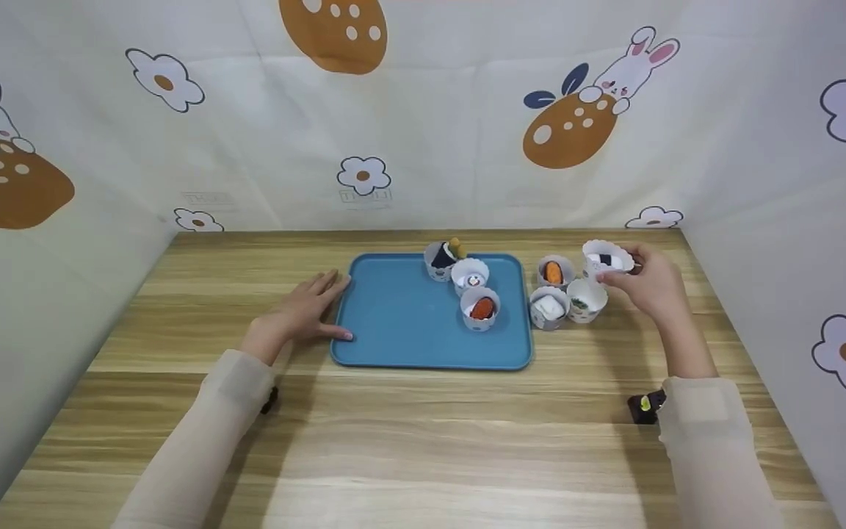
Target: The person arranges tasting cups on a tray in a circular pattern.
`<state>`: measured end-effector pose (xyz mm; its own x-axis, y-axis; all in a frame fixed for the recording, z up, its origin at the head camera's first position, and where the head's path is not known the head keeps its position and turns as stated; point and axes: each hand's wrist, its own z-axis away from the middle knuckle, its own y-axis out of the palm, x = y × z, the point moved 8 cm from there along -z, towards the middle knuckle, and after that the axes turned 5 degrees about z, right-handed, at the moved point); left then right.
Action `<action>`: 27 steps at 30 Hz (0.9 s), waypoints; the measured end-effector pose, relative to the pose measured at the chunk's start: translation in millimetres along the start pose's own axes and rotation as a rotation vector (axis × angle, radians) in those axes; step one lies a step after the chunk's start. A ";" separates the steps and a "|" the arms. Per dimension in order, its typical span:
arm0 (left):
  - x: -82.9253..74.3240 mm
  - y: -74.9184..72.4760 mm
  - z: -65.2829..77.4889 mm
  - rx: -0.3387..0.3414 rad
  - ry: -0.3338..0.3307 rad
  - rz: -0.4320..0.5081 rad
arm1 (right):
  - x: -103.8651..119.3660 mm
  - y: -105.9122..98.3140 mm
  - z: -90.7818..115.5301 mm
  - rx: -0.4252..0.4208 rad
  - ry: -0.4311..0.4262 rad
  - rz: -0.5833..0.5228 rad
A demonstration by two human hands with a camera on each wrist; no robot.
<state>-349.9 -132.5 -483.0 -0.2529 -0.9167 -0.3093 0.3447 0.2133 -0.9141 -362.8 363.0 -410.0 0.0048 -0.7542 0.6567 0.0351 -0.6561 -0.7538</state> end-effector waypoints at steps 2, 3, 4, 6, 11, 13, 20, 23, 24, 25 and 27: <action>-0.3 0.0 -0.5 -0.001 0.003 -0.005 | 6.5 0.1 2.1 -0.012 -0.031 -0.024; -0.4 -0.2 -0.8 -0.003 0.007 -0.004 | 9.7 -0.1 3.0 -0.021 -0.047 -0.037; -0.5 -0.4 -1.1 -0.006 0.010 -0.004 | 13.1 -0.3 4.1 -0.033 -0.063 -0.045; -0.4 -0.6 -1.6 -0.008 0.014 -0.011 | 19.2 -0.5 6.0 -0.053 -0.090 -0.049; -0.2 -0.5 -1.3 -0.007 0.017 -0.014 | 29.3 3.8 8.4 -0.048 -0.116 -0.065; -0.1 -0.6 -1.0 -0.007 0.018 -0.009 | 32.5 6.5 9.4 -0.034 -0.122 -0.079; 0.1 -0.3 -1.1 -0.007 0.015 0.006 | 41.8 12.4 13.9 -0.016 -0.146 -0.078; 0.4 0.1 -1.2 -0.010 0.013 0.009 | 46.1 14.7 15.8 -0.015 -0.154 -0.080; 0.4 0.0 -1.1 -0.011 0.012 0.011 | 48.2 15.3 17.1 -0.016 -0.155 -0.078; 0.7 0.1 -1.3 -0.010 0.011 0.014 | 50.4 15.9 18.3 -0.015 -0.157 -0.079; 1.2 0.3 -1.7 -0.009 0.009 0.017 | 54.9 17.3 20.5 -0.013 -0.162 -0.078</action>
<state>-351.6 -132.9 -484.1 -0.2553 -0.9099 -0.3269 0.3406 0.2318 -0.9112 -341.4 310.7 -386.5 0.1636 -0.6878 0.7073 0.0291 -0.7133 -0.7003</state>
